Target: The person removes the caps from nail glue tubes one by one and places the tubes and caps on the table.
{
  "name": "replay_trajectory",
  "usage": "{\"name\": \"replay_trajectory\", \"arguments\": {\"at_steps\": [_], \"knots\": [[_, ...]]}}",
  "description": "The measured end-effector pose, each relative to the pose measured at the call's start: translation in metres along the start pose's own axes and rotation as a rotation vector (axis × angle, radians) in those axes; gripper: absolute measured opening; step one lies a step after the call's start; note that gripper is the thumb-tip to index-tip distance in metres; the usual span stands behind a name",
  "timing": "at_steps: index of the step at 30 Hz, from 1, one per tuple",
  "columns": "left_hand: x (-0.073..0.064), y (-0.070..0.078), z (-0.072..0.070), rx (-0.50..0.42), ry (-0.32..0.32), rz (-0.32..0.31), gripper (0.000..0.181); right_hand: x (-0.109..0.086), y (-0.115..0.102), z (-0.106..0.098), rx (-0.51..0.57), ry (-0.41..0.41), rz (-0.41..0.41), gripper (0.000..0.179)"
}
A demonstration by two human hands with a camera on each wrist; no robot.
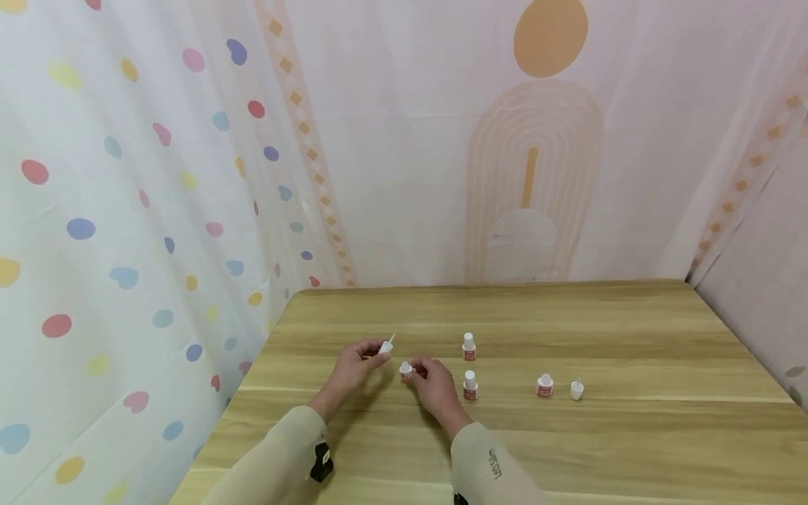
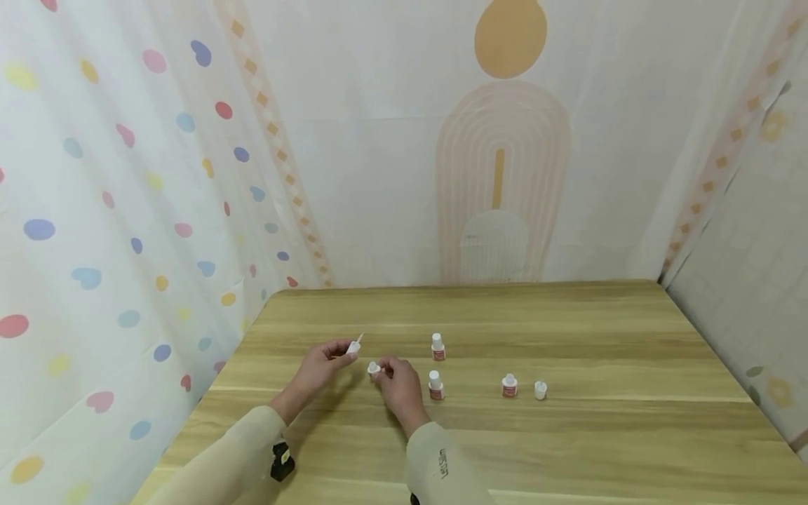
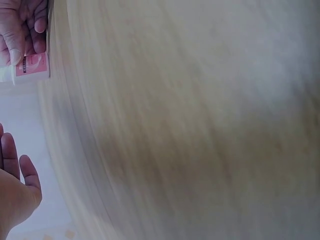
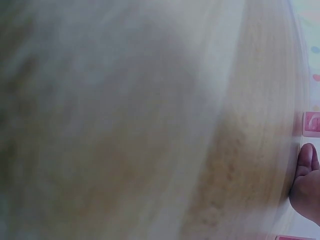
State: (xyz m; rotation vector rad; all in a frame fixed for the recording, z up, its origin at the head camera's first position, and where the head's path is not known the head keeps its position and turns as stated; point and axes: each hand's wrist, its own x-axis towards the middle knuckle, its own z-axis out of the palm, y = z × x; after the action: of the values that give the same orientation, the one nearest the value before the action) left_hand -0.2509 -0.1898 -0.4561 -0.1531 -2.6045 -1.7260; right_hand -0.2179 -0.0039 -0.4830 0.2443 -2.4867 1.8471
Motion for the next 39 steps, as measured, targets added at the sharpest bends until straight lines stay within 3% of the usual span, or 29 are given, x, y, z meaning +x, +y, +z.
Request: {"name": "replay_trajectory", "arguments": {"at_steps": [7,12,15,18,39], "knots": [[-0.005,0.002,0.000,-0.016,0.025,-0.036,0.024,-0.003,0.002,0.003,0.001,0.008,0.009,0.004],[-0.013,0.018,-0.001,-0.032,0.025,-0.030,0.023,-0.003,0.002,0.004,0.003,0.010,0.001,0.005],[-0.012,0.015,0.000,-0.044,0.032,-0.021,0.023,-0.003,0.002,0.004,0.000,0.020,-0.003,0.005],[-0.004,0.000,0.003,-0.049,0.044,-0.007,0.024,-0.003,0.002,0.004,-0.008,0.032,-0.020,0.006],[0.003,-0.001,0.007,-0.074,0.061,-0.047,0.023,0.000,0.003,0.002,0.004,0.007,0.039,0.005]]}}
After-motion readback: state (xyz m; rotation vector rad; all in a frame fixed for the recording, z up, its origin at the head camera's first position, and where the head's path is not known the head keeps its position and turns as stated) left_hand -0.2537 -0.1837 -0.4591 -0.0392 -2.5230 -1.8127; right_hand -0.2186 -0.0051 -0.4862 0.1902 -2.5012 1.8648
